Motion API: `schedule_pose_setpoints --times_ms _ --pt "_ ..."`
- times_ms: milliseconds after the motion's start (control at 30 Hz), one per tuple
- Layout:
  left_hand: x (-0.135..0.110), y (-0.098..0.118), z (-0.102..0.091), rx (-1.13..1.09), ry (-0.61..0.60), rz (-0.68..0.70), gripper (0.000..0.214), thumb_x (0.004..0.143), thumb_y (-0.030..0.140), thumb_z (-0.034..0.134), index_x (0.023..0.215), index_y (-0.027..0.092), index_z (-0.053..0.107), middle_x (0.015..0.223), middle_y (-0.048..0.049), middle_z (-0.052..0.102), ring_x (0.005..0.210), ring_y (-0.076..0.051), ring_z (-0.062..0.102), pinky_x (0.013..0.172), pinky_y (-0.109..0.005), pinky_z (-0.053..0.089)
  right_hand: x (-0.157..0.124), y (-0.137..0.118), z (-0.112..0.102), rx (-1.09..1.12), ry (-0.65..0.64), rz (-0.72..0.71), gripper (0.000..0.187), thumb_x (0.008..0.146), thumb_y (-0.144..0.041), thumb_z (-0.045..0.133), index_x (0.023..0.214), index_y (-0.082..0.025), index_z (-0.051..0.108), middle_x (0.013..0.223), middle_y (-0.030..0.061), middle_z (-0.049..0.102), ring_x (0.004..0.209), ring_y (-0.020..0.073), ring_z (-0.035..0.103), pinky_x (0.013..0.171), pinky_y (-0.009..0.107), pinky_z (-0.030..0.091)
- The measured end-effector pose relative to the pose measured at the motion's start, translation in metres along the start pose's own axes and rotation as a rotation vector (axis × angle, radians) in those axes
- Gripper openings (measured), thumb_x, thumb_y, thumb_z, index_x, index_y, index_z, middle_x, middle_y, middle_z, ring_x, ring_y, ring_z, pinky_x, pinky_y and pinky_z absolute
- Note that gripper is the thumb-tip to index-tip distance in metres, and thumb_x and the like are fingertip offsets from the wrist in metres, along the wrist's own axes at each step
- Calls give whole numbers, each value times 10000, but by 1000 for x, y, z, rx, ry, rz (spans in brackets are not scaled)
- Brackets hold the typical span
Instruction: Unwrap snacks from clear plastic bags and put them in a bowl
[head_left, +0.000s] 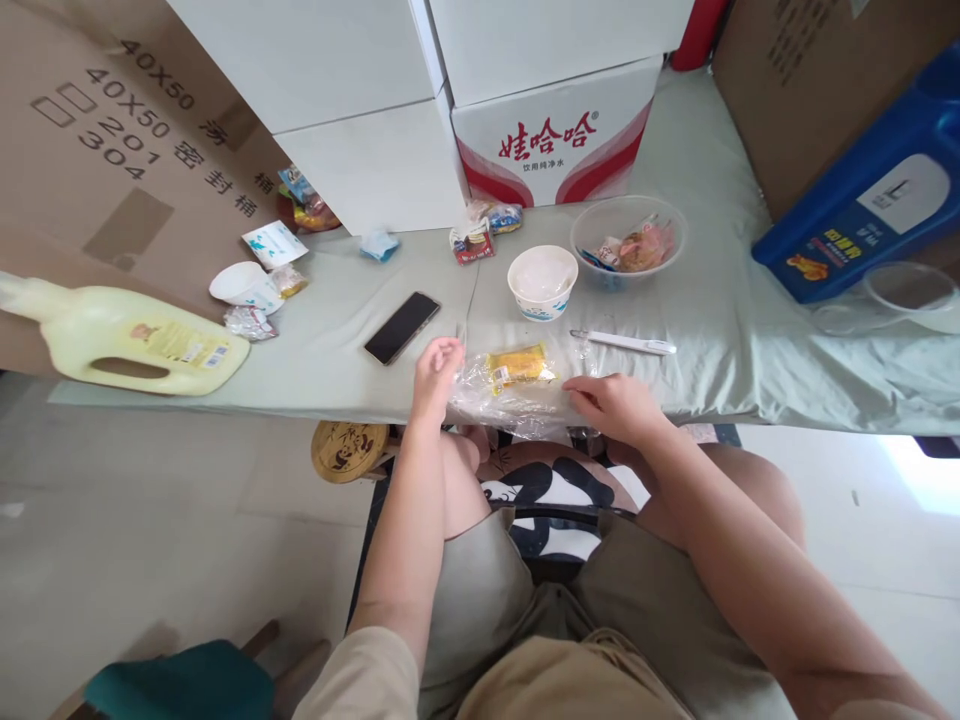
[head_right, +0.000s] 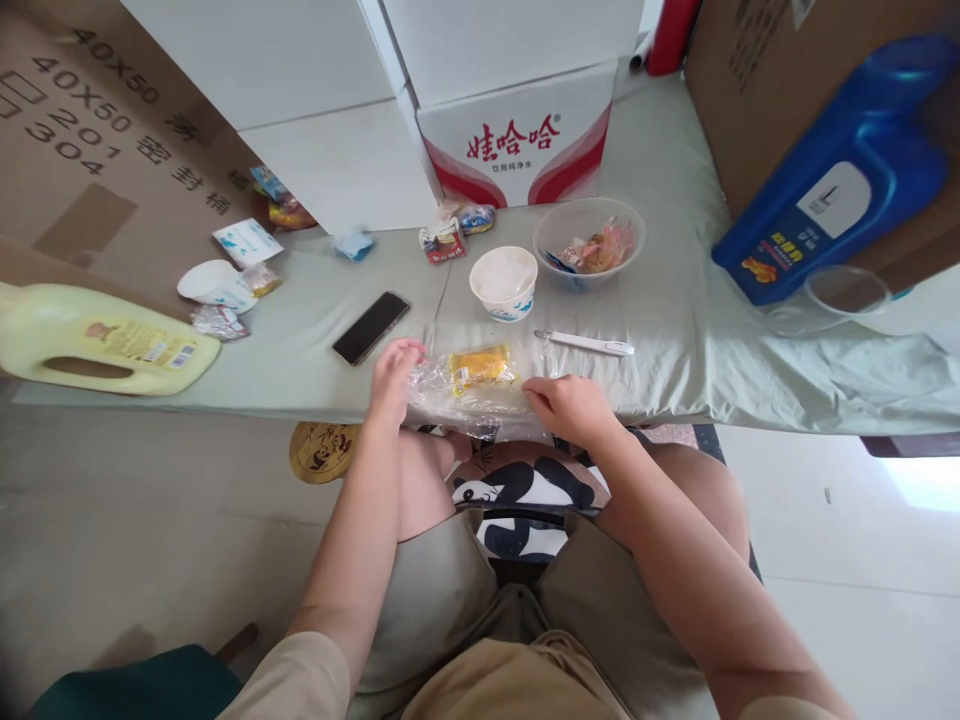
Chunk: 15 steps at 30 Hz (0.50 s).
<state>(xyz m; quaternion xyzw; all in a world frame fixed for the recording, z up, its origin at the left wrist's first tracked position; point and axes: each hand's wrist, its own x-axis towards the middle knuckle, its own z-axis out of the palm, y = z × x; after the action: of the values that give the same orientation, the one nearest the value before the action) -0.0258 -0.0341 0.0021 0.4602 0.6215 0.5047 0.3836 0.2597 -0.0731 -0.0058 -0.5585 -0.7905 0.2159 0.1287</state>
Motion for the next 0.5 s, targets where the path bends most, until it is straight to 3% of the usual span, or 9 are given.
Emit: schedule_pose_setpoints --times_ms 100,200,300,367,500 --pt "-9 -2 2 298 -289 63 507 616 416 836 1060 210 708 1048 -43 695 845 -160 609 779 -277 485 7 -10 7 -142 115 136 420 917 -369 518 1293 -291 687 701 22 729 621 233 651 556 313 407" --pt "-18 -3 17 417 -420 80 465 667 393 814 1082 205 719 969 -29 701 772 -147 585 763 -284 480 12 -20 12 -154 232 56 405 909 -342 564 1286 -257 685 937 74 754 825 266 682 670 354 492" --pt "-24 0 38 278 -448 19 266 772 390 714 946 189 708 809 -6 684 674 -126 564 672 -261 466 16 -20 18 -150 310 -89 412 868 -253 604 1272 -232 683 1223 127 698 1099 321 639 885 424 525" --pt "-26 5 50 89 -455 -55 246 784 421 694 860 187 675 743 7 656 613 -108 540 591 -238 437 18 -15 22 -125 341 -126 503 833 -203 617 1335 -237 638 1363 129 643 1225 348 591 960 477 512" --pt "-22 15 61 -208 -413 -196 270 746 441 716 791 191 623 669 30 618 493 -66 440 475 -205 335 11 -4 25 29 366 -173 496 866 -162 547 1349 -258 606 1385 100 652 1248 309 616 966 479 527"
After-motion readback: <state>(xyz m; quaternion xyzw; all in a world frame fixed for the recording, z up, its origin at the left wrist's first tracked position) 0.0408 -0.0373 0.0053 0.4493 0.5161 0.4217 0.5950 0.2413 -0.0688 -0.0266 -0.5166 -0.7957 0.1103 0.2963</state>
